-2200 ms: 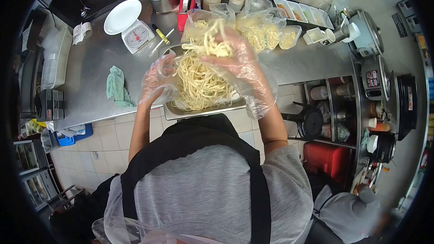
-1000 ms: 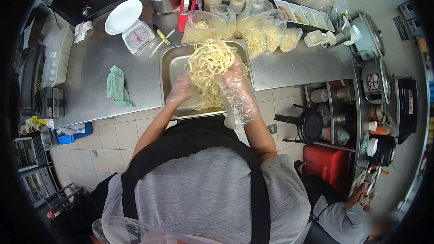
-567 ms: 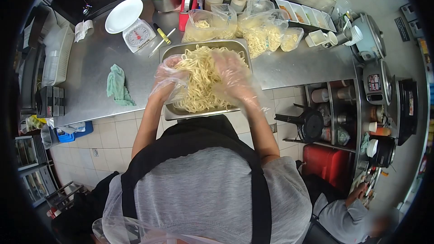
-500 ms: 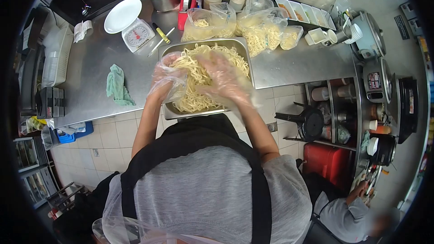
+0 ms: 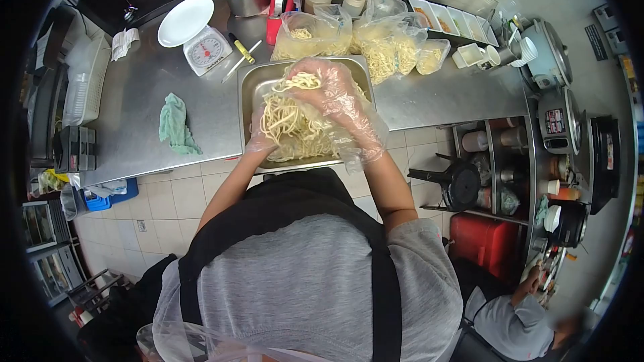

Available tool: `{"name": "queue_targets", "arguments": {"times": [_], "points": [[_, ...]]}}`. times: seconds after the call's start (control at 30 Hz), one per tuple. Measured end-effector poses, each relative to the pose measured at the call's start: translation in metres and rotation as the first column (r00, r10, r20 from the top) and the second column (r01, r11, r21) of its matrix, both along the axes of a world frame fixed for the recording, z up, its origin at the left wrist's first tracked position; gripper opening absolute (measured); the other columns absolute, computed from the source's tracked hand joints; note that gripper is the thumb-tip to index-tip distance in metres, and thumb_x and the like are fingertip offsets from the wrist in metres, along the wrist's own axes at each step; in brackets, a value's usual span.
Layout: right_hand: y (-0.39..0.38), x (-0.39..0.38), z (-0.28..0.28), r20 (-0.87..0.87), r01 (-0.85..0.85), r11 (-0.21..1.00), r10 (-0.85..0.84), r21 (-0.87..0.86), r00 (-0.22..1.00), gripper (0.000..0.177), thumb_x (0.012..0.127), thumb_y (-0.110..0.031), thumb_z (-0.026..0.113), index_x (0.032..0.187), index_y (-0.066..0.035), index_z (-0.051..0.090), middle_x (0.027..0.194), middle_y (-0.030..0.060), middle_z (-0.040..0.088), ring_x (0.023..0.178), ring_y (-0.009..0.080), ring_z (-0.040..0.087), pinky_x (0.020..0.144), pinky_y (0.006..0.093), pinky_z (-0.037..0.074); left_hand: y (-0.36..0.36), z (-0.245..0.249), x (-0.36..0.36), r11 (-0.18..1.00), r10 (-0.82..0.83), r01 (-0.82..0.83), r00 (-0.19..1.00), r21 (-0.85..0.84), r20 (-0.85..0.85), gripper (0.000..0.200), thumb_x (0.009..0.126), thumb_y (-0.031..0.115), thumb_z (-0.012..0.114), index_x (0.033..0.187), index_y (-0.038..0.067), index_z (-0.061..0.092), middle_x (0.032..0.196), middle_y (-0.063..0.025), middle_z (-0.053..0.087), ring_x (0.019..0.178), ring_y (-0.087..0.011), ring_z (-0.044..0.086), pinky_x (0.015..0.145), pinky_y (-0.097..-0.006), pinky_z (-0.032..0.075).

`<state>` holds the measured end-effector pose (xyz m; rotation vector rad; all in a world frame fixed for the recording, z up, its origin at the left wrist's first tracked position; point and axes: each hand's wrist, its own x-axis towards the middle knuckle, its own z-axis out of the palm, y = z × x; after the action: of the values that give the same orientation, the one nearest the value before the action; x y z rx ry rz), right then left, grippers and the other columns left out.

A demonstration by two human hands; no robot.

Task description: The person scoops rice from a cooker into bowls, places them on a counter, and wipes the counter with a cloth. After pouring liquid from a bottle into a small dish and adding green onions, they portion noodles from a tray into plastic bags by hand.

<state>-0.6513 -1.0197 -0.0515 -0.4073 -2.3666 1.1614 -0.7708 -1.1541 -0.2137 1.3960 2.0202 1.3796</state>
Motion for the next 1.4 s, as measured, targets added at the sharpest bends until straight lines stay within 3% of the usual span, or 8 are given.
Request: {"name": "queue_targets", "arguments": {"times": [0.27, 0.5, 0.57, 0.77, 0.87, 1.07, 1.23, 1.4], "points": [[0.017, 0.015, -0.046, 0.309, 0.151, 0.881, -0.311, 0.448, 0.899, 0.032, 0.081, -0.019, 0.062, 0.110, -0.008, 0.057, 0.108, 0.0148, 0.058, 0.096, 0.0306, 0.059, 0.081, 0.0368, 0.047, -0.020, 0.048, -0.013, 0.914, -0.190, 0.022, 0.906, -0.405, -0.378, 0.045, 0.080, 0.034, 0.064, 0.113, 0.005, 0.059, 0.113, -0.0162, 0.059, 0.108, -0.0325, 0.052, 0.095, -0.0415, 0.038], [-0.020, 0.021, -0.040, 0.666, -0.401, 0.667, -0.194, 0.628, 0.720, 0.047, 0.081, -0.036, 0.053, 0.112, -0.002, 0.057, 0.108, 0.0185, 0.058, 0.104, 0.0372, 0.053, 0.097, 0.0424, 0.037, -0.011, 0.056, -0.018, 0.982, -0.107, 0.118, 0.991, -0.148, 0.082, 0.058, 0.078, 0.025, 0.067, 0.129, 0.006, 0.047, 0.129, -0.0158, 0.051, 0.120, -0.0272, 0.047, 0.101, -0.0345, 0.035], [-0.011, 0.023, -0.125, 0.199, -0.050, 0.627, -0.171, 0.778, 0.965, 0.042, 0.078, -0.035, 0.055, 0.102, -0.002, 0.061, 0.113, 0.0180, 0.057, 0.109, 0.0332, 0.053, 0.101, 0.0437, 0.033, -0.002, 0.072, -0.017, 0.980, -0.187, 0.198, 0.956, -0.026, 0.225, 0.069, 0.078, 0.037, 0.065, 0.135, 0.005, 0.040, 0.132, -0.0161, 0.049, 0.125, -0.0265, 0.043, 0.106, -0.0345, 0.030], [-0.005, 0.016, -0.033, 0.145, 0.166, 0.961, -0.136, -0.222, 0.980, 0.026, 0.070, -0.011, 0.064, 0.094, -0.002, 0.063, 0.083, 0.0123, 0.064, 0.076, 0.0178, 0.062, 0.069, 0.0314, 0.047, -0.010, 0.072, -0.012, 0.947, -0.246, 0.204, 0.957, -0.248, -0.153, 0.070, 0.074, 0.028, 0.069, 0.134, 0.004, 0.040, 0.126, -0.0172, 0.053, 0.119, -0.0292, 0.048, 0.103, -0.0350, 0.035], [0.008, 0.022, -0.034, -0.108, 0.070, 0.971, -0.097, -0.230, 0.989, 0.026, 0.066, -0.001, 0.064, 0.092, -0.002, 0.063, 0.074, 0.0091, 0.062, 0.065, 0.0134, 0.057, 0.063, 0.0264, 0.045, -0.005, 0.053, 0.001, 0.805, -0.251, -0.017, 0.896, -0.593, -0.367, 0.065, 0.074, 0.025, 0.069, 0.131, 0.006, 0.045, 0.121, -0.0152, 0.056, 0.111, -0.0327, 0.052, 0.098, -0.0380, 0.038], [0.014, 0.038, -0.009, 0.363, 0.063, 0.998, -0.059, -0.001, 0.930, 0.042, 0.068, -0.001, 0.065, 0.110, -0.008, 0.063, 0.103, 0.0069, 0.065, 0.094, 0.0134, 0.060, 0.082, 0.0246, 0.045, -0.029, 0.063, -0.014, 0.945, -0.119, 0.081, 0.988, -0.317, -0.102, 0.051, 0.077, 0.016, 0.062, 0.126, 0.009, 0.051, 0.110, -0.0165, 0.058, 0.105, -0.0350, 0.053, 0.089, -0.0436, 0.042], [0.011, 0.052, -0.019, 0.139, 0.113, 0.841, -0.045, -0.530, 0.989, 0.061, 0.068, -0.011, 0.071, 0.127, -0.013, 0.054, 0.133, 0.0174, 0.047, 0.118, 0.0242, 0.049, 0.099, 0.0307, 0.037, -0.032, 0.067, -0.028, 0.963, -0.194, 0.121, 0.932, -0.243, -0.307, 0.057, 0.078, 0.012, 0.058, 0.132, 0.006, 0.043, 0.121, -0.0189, 0.052, 0.113, -0.0344, 0.050, 0.096, -0.0406, 0.039], [0.002, 0.045, -0.073, 0.618, 0.016, 0.966, -0.178, 0.259, 0.765, 0.083, 0.066, -0.018, 0.076, 0.139, -0.014, 0.037, 0.141, 0.0200, 0.036, 0.128, 0.0348, 0.038, 0.104, 0.0375, 0.032, 0.005, 0.049, -0.005, 0.968, -0.180, 0.056, 0.830, -0.244, -0.527, 0.052, 0.080, 0.012, 0.053, 0.130, 0.002, 0.044, 0.109, -0.0207, 0.056, 0.102, -0.0364, 0.055, 0.088, -0.0414, 0.044]]}}
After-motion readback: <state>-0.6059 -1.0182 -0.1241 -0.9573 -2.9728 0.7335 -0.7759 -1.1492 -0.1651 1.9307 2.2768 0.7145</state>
